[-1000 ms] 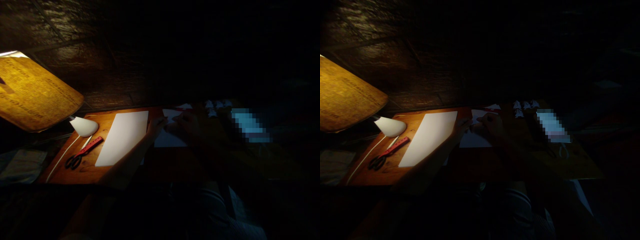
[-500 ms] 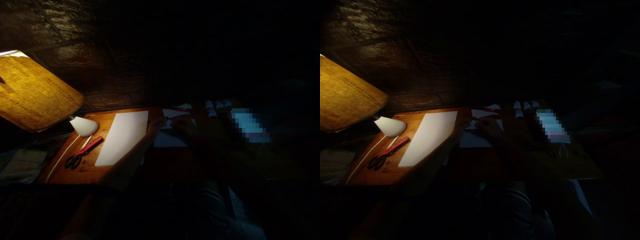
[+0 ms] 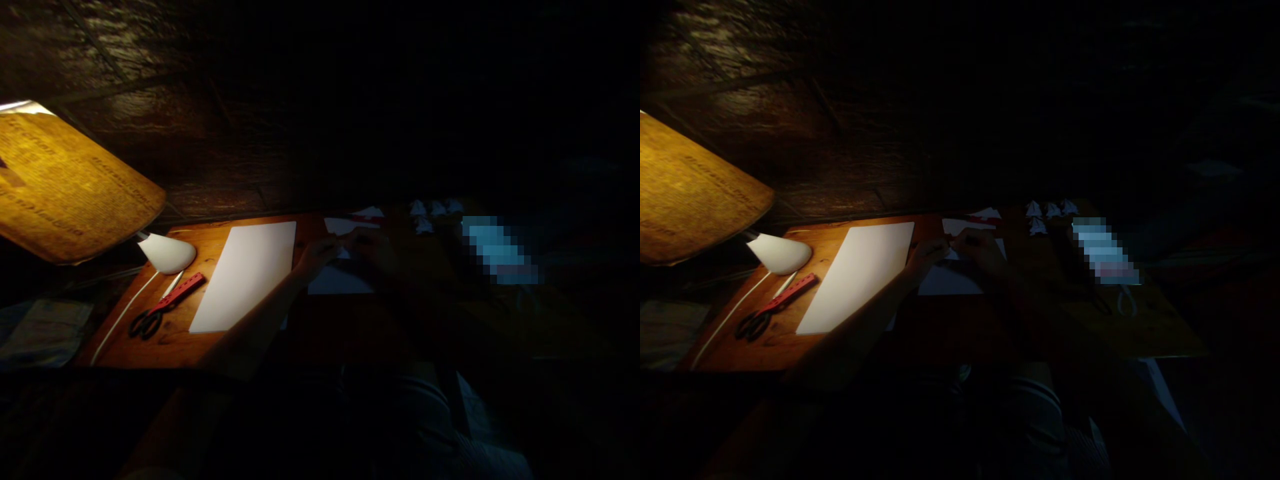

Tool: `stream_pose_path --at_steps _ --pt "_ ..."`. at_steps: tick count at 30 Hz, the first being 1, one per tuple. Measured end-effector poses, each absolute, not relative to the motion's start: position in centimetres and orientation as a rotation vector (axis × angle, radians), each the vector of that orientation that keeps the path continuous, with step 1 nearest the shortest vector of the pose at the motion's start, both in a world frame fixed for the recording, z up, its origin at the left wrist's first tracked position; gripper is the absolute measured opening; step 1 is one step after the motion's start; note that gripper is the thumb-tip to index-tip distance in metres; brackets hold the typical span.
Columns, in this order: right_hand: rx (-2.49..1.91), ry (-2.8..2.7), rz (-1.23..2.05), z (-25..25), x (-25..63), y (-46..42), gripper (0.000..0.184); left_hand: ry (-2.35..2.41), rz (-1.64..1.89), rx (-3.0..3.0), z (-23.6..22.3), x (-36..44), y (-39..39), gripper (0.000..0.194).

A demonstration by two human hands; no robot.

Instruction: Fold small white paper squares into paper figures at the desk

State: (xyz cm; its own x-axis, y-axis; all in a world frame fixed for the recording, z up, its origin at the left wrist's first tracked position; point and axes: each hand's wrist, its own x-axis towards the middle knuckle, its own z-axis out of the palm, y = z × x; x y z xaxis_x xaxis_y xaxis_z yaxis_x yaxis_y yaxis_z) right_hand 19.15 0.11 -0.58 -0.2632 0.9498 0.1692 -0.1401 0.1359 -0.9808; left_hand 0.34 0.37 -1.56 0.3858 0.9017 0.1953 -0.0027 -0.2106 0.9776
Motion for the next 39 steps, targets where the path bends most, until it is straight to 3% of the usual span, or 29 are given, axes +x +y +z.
stream_pose_path --at_steps 6,22,24,26,28,34,39 --pt "-0.944 -1.382 1.274 0.2 19.3 -0.1 0.021 0.842 1.126 1.391 -2.8 0.2 1.2 0.037" --pt "-1.046 -1.334 1.253 -0.2 19.1 0.2 0.040 0.988 1.256 1.362 -4.4 -0.4 2.0 0.040" --pt "-1.050 -1.308 1.258 -0.2 19.2 0.2 0.042 0.902 1.301 1.390 -4.6 -0.2 2.3 0.052" --pt "-1.038 -1.280 1.290 -0.3 19.2 0.2 0.040 0.819 1.326 1.431 -4.8 -0.2 2.6 0.077" --pt "-1.020 -1.278 1.306 -0.5 19.2 0.4 0.036 0.778 1.269 1.493 -4.9 -0.2 2.7 0.084" --pt "-0.977 -1.319 1.209 -1.5 19.2 1.0 0.033 0.812 1.185 1.547 -4.4 -0.4 2.3 0.082" --pt "-0.967 -1.307 1.210 -1.3 19.0 0.7 0.036 0.909 1.244 1.493 -4.4 -0.3 2.2 0.062"
